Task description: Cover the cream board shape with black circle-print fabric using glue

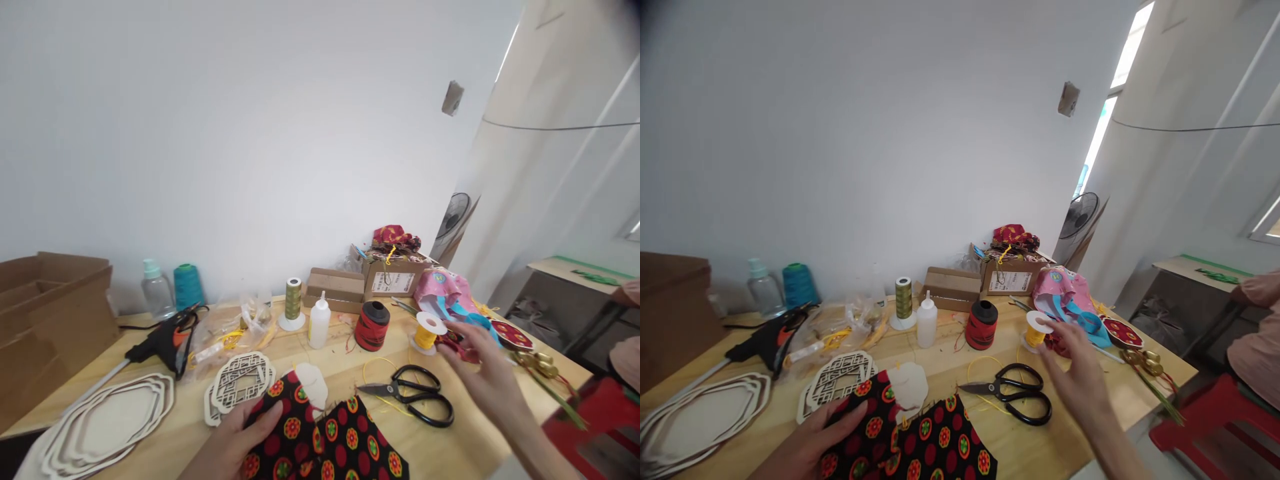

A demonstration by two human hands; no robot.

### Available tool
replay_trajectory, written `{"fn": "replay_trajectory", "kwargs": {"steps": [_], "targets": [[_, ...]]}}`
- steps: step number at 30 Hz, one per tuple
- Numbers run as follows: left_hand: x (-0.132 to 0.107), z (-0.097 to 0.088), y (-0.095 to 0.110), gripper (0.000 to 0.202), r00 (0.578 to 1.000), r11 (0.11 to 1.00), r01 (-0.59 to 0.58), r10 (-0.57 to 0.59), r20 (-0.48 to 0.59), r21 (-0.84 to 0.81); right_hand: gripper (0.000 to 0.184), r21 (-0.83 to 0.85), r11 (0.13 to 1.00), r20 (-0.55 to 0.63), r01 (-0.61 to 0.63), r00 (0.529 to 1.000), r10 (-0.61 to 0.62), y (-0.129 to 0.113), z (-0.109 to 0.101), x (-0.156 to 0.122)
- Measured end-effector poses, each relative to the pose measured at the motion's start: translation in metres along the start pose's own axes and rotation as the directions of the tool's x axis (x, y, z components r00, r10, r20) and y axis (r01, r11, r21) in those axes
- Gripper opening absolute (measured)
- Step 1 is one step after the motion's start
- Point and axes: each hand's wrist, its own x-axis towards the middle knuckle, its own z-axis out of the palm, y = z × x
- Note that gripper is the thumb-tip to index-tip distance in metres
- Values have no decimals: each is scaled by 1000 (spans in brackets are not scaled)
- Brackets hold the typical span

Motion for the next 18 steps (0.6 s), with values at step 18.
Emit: {"fn": "replay_trajectory", "kwargs": {"steps": [18], "targets": [[9, -7, -12, 29, 960, 969, 90, -23, 281, -229, 41, 353, 896, 639, -270, 769, -20, -97, 83, -90]]}}
